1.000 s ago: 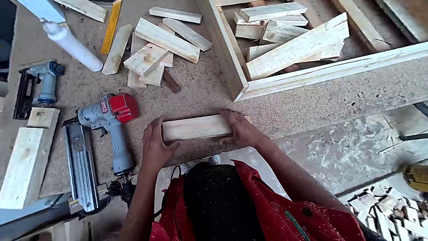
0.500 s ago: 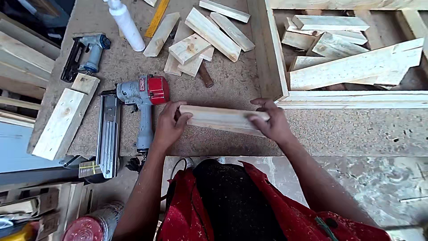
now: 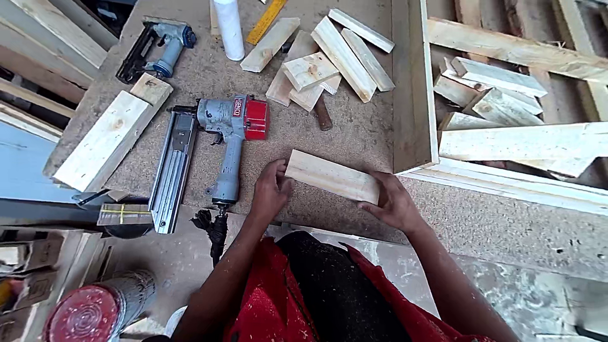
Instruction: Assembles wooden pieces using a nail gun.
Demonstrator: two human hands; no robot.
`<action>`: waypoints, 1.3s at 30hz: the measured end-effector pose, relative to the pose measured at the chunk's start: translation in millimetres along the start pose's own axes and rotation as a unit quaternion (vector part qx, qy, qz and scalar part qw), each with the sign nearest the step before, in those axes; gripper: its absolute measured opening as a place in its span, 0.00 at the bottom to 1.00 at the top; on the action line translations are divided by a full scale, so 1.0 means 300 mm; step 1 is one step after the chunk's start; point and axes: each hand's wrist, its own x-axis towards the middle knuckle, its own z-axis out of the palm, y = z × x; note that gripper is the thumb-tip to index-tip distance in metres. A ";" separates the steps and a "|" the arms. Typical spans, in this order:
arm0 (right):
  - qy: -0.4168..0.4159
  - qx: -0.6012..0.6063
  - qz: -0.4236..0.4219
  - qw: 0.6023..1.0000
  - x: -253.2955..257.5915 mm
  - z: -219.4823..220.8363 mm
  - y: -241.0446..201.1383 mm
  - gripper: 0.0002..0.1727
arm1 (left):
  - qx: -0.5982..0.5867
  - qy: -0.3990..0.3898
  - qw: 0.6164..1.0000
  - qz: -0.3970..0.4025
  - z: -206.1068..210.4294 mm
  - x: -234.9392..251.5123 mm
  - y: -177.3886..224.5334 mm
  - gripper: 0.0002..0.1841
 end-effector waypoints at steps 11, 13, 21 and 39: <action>0.033 -0.041 0.002 0.999 -0.052 0.067 0.057 0.56 | -0.048 0.001 0.998 -0.043 0.013 0.036 -0.005 0.21; 0.026 -0.047 -0.001 0.999 -0.055 0.067 0.064 0.56 | -0.051 0.000 0.998 -0.035 0.010 0.038 -0.008 0.19; 0.034 -0.067 -0.041 0.996 -0.055 0.084 0.074 0.50 | -0.107 -0.062 0.989 -0.087 -0.021 0.104 -0.011 0.28; 0.002 -0.128 -0.018 0.992 -0.014 0.041 -0.034 0.54 | -0.087 -0.112 0.985 -0.093 -0.036 0.125 0.011 0.27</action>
